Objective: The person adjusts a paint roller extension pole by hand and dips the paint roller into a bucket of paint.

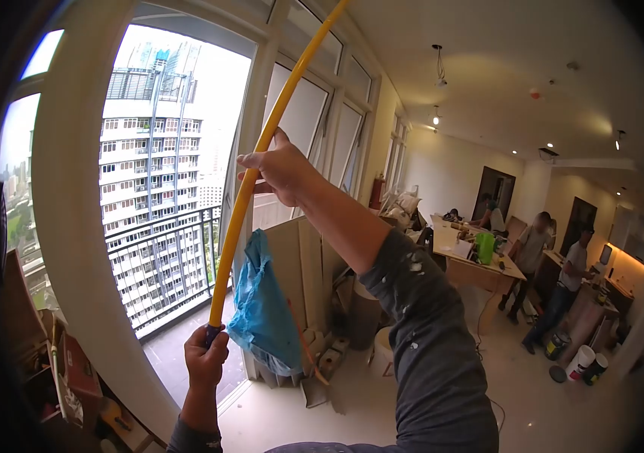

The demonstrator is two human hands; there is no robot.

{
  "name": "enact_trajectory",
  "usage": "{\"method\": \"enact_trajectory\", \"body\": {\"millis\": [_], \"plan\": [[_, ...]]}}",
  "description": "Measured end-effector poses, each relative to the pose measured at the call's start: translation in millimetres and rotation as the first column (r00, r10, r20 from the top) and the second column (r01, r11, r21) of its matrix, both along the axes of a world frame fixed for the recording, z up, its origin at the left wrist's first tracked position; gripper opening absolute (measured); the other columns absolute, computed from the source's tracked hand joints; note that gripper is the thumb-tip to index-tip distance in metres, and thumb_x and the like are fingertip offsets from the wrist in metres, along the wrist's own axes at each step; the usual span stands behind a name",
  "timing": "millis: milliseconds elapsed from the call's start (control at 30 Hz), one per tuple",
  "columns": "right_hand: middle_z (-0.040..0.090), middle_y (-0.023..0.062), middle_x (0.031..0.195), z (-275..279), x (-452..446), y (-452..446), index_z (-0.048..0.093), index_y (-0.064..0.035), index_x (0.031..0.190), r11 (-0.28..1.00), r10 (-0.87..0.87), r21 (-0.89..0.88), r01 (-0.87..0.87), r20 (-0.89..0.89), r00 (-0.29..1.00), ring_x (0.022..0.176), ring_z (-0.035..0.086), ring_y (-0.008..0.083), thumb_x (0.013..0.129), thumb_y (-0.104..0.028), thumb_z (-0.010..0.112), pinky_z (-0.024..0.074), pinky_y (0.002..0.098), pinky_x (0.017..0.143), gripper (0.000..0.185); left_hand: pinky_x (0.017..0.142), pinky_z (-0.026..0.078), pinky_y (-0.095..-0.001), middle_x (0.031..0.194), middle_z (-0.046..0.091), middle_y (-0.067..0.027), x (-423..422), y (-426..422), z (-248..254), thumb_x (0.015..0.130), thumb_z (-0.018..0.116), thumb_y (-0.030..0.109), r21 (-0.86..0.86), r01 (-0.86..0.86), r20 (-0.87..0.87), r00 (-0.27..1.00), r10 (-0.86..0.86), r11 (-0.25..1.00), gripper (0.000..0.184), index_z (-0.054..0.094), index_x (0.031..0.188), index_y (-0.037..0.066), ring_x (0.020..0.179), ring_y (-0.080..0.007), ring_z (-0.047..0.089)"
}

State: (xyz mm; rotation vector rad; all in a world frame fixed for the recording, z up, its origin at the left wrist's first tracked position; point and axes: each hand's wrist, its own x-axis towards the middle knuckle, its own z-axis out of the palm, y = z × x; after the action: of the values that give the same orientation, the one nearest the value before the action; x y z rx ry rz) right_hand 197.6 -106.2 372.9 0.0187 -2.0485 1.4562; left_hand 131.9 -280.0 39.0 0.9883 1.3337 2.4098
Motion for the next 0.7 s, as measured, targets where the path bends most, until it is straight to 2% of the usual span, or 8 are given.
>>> {"method": "enact_trajectory", "body": {"millis": [167,300,533,633,700], "plan": [[0.058,0.0236,0.113,-11.0,18.2,-64.4,0.003,-0.0051,0.155,0.995,0.015,0.094,-0.017,0.023,1.000,0.104,0.066,0.0344,0.088,-0.008,0.071,0.0601,0.0479,0.086,0.095,0.050,0.038,-0.0197,0.069,0.057,0.0024,7.3,-48.7,-20.4,0.088,0.072,0.007,0.059,0.020,0.011,1.000,-0.021,0.998,0.022,0.064,0.106,-0.003,0.054,-0.0036,0.048],[0.061,0.0222,0.109,-20.7,28.8,-99.7,0.002,-0.0063,0.155,0.988,0.023,0.149,-0.031,0.055,0.998,0.102,0.067,0.0325,0.090,-0.009,0.069,0.0600,0.0475,0.087,0.094,0.048,0.037,-0.0200,0.067,0.056,0.0021,15.5,-77.5,-36.6,0.087,0.071,0.003,0.088,0.006,0.037,0.999,-0.010,0.996,0.018,0.064,0.104,-0.002,0.053,-0.0034,0.048],[0.062,0.0194,0.107,-33.9,44.3,-127.7,0.001,-0.0082,0.156,0.975,0.068,0.205,-0.084,0.084,0.994,0.101,0.068,0.0310,0.091,-0.009,0.068,0.0607,0.0461,0.085,0.093,0.052,0.036,-0.0189,0.069,0.055,0.0034,28.2,-126.7,-50.1,0.087,0.070,0.001,-0.005,-0.025,0.021,0.999,0.025,1.000,0.019,0.064,0.104,-0.003,0.057,-0.0026,0.047],[0.061,0.0190,0.107,-33.1,51.1,-134.2,0.001,-0.0081,0.156,0.971,0.057,0.228,-0.073,0.074,0.996,0.099,0.069,0.0307,0.092,-0.009,0.066,0.0613,0.0455,0.083,0.091,0.054,0.037,-0.0187,0.070,0.055,0.0039,33.3,-130.2,-49.4,0.086,0.071,0.001,0.032,-0.031,0.009,0.999,0.031,0.999,0.020,0.065,0.105,-0.004,0.059,-0.0021,0.047],[0.060,0.0188,0.107,-26.5,49.4,-130.2,0.002,-0.0077,0.156,0.968,0.076,0.237,-0.085,0.046,0.996,0.098,0.069,0.0308,0.092,-0.008,0.065,0.0621,0.0446,0.082,0.089,0.047,0.036,-0.0198,0.068,0.054,0.0016,34.6,-130.6,-41.5,0.088,0.068,0.002,-0.003,-0.043,-0.043,0.998,0.043,0.999,0.020,0.062,0.106,-0.004,0.052,-0.0044,0.046]]}}
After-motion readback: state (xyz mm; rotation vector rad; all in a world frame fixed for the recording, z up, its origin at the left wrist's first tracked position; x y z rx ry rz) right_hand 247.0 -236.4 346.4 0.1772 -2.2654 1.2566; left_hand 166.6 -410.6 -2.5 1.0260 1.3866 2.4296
